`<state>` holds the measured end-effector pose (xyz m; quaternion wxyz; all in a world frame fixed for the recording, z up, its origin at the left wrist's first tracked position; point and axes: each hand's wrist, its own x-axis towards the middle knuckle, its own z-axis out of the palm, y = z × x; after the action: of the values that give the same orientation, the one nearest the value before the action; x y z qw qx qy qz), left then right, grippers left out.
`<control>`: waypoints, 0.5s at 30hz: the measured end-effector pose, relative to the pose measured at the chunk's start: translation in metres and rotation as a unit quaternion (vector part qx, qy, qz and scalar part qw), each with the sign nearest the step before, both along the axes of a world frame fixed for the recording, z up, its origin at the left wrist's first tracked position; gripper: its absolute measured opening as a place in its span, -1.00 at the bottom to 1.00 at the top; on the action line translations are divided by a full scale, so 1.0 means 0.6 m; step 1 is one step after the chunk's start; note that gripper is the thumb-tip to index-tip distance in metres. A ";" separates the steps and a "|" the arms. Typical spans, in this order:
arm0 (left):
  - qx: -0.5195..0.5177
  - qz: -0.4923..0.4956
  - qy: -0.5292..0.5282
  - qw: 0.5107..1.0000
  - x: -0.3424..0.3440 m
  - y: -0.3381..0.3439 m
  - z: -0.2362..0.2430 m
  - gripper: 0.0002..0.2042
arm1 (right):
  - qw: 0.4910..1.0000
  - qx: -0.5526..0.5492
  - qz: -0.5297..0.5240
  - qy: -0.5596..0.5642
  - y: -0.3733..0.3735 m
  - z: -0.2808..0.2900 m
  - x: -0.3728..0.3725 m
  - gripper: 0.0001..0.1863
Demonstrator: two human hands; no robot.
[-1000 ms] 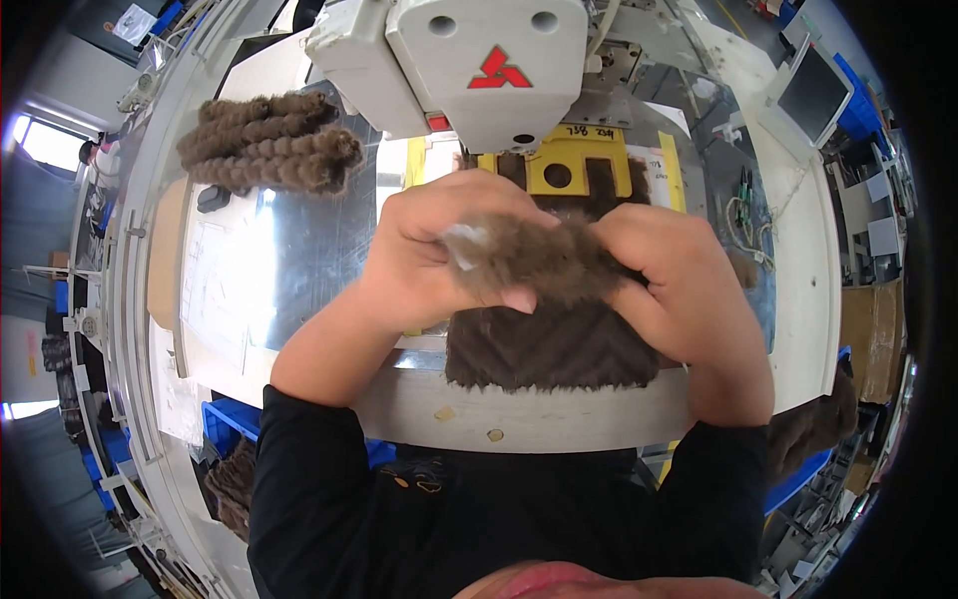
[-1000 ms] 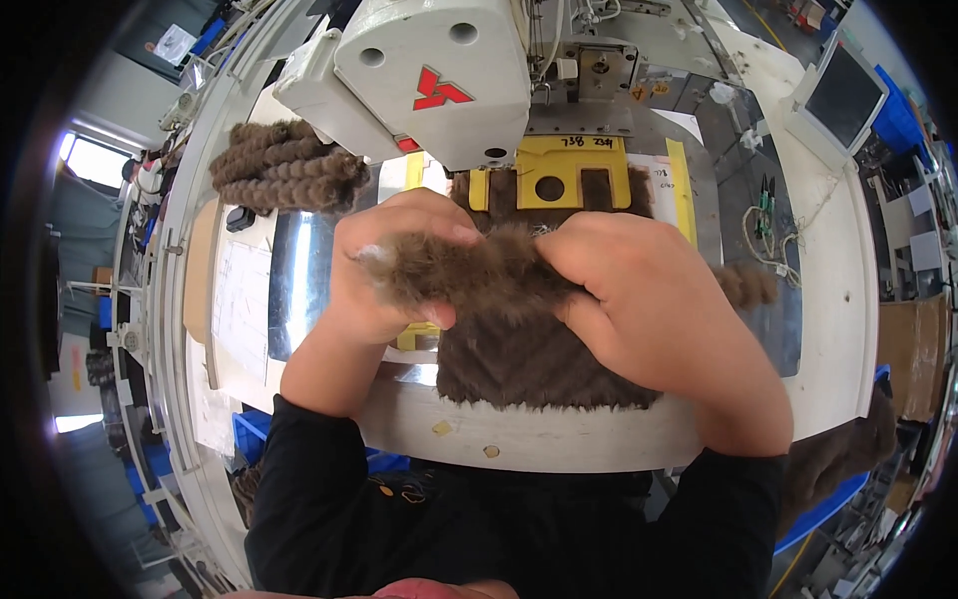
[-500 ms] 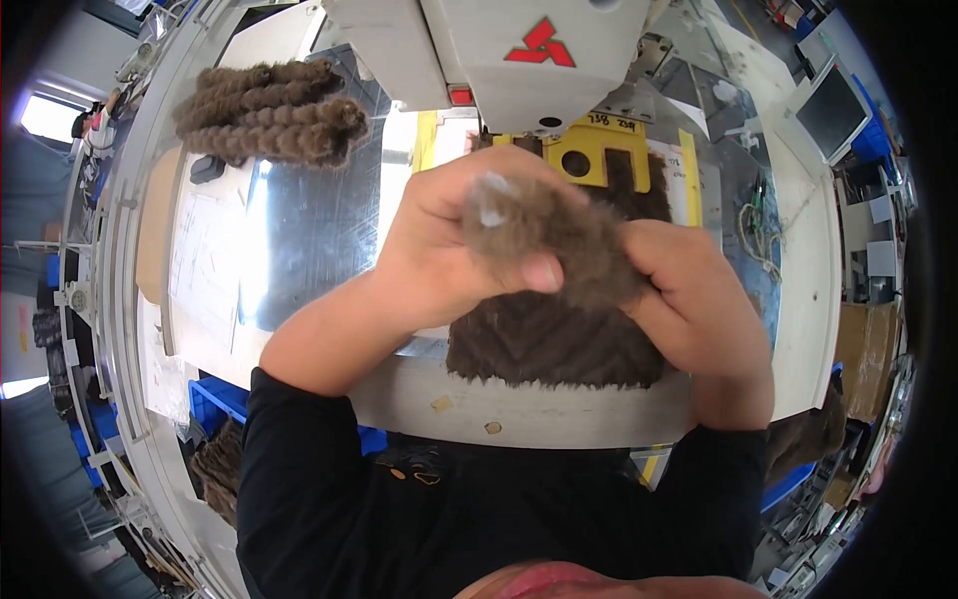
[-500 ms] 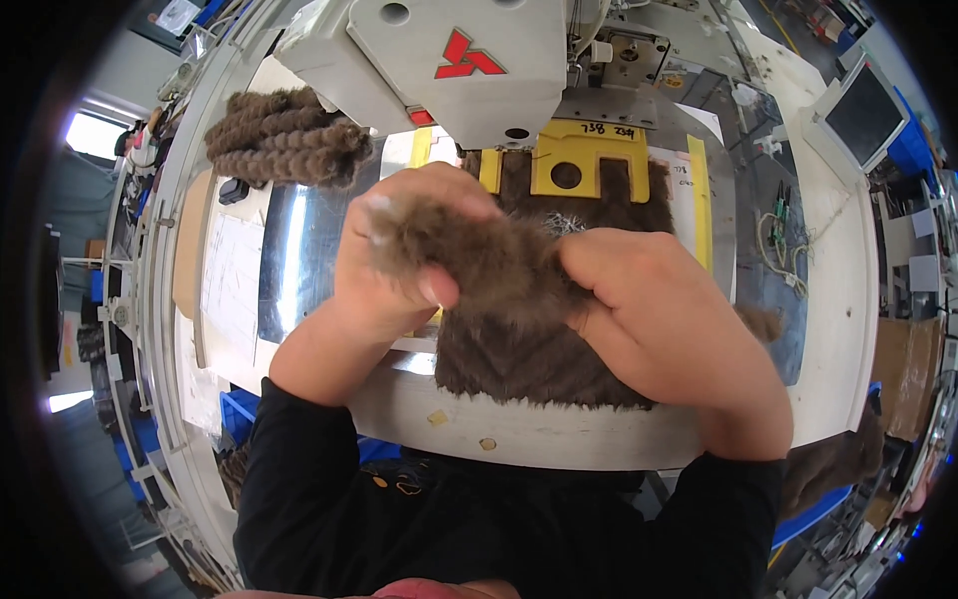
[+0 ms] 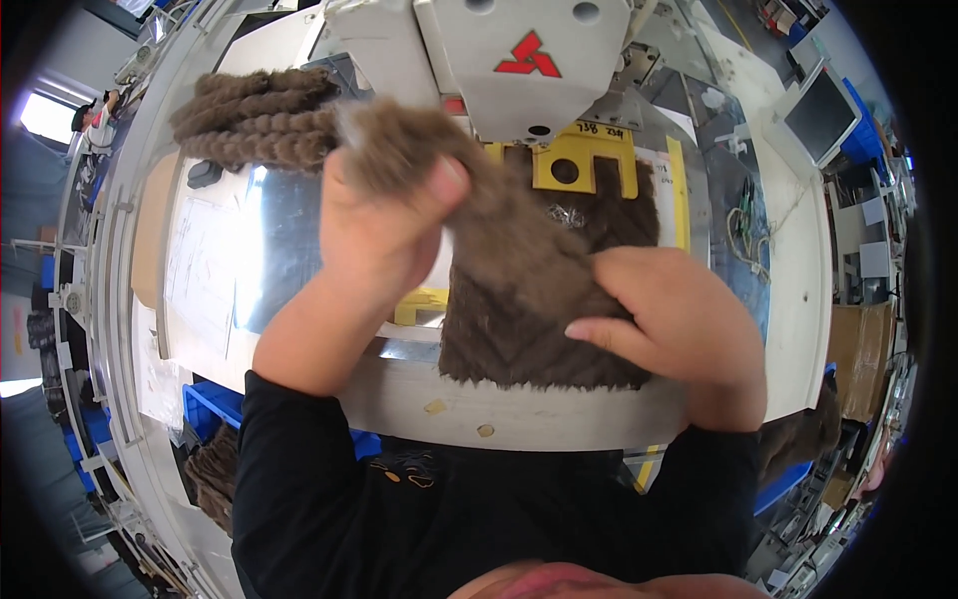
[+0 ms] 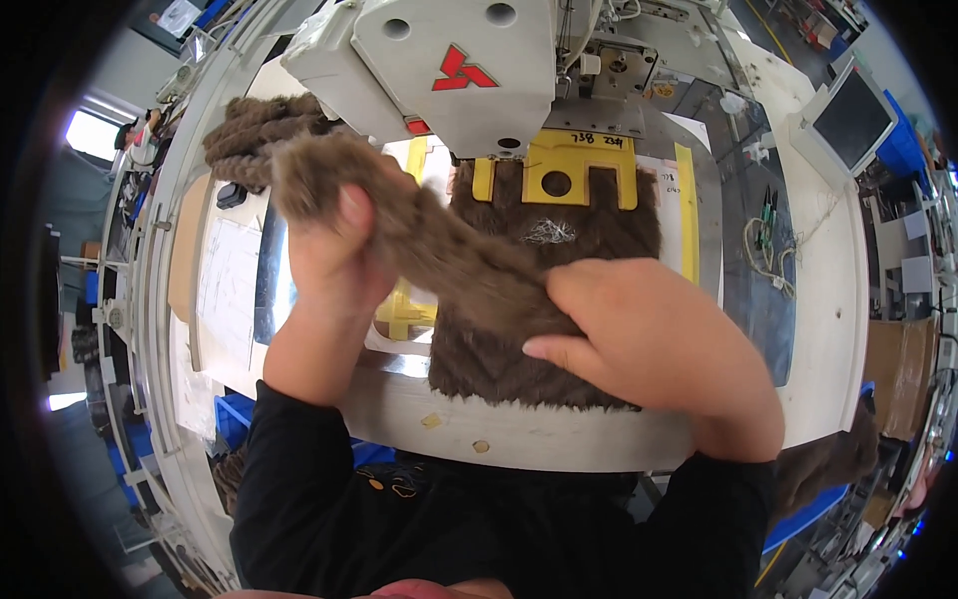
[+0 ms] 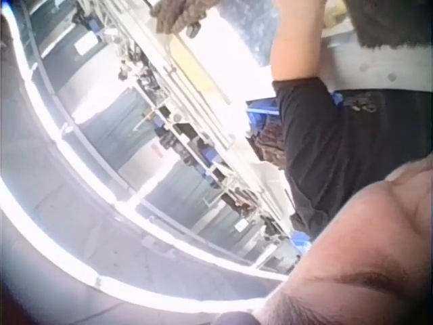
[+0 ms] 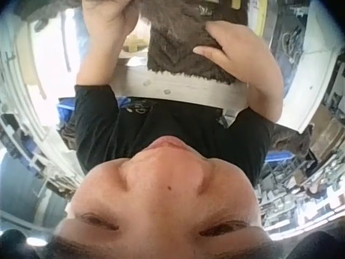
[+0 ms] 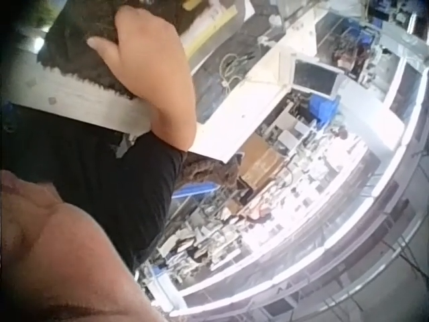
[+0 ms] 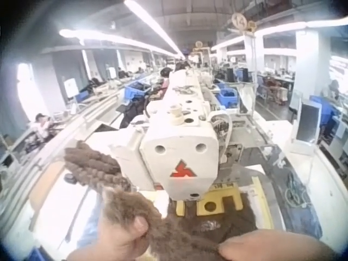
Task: Sewing components of a fur bag using an industrial sewing machine.
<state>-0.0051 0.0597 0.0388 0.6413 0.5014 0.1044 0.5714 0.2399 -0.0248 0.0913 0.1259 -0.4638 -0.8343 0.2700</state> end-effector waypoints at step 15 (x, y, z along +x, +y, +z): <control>0.349 0.068 0.317 0.879 0.013 -0.006 -0.008 -0.82 | 0.963 0.069 -0.102 0.239 0.012 -0.027 -0.022 -0.45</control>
<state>0.0027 0.0560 0.0343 0.3166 0.8388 0.1296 0.4234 0.2265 -0.0178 0.0754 0.3801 -0.4582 -0.7451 0.3008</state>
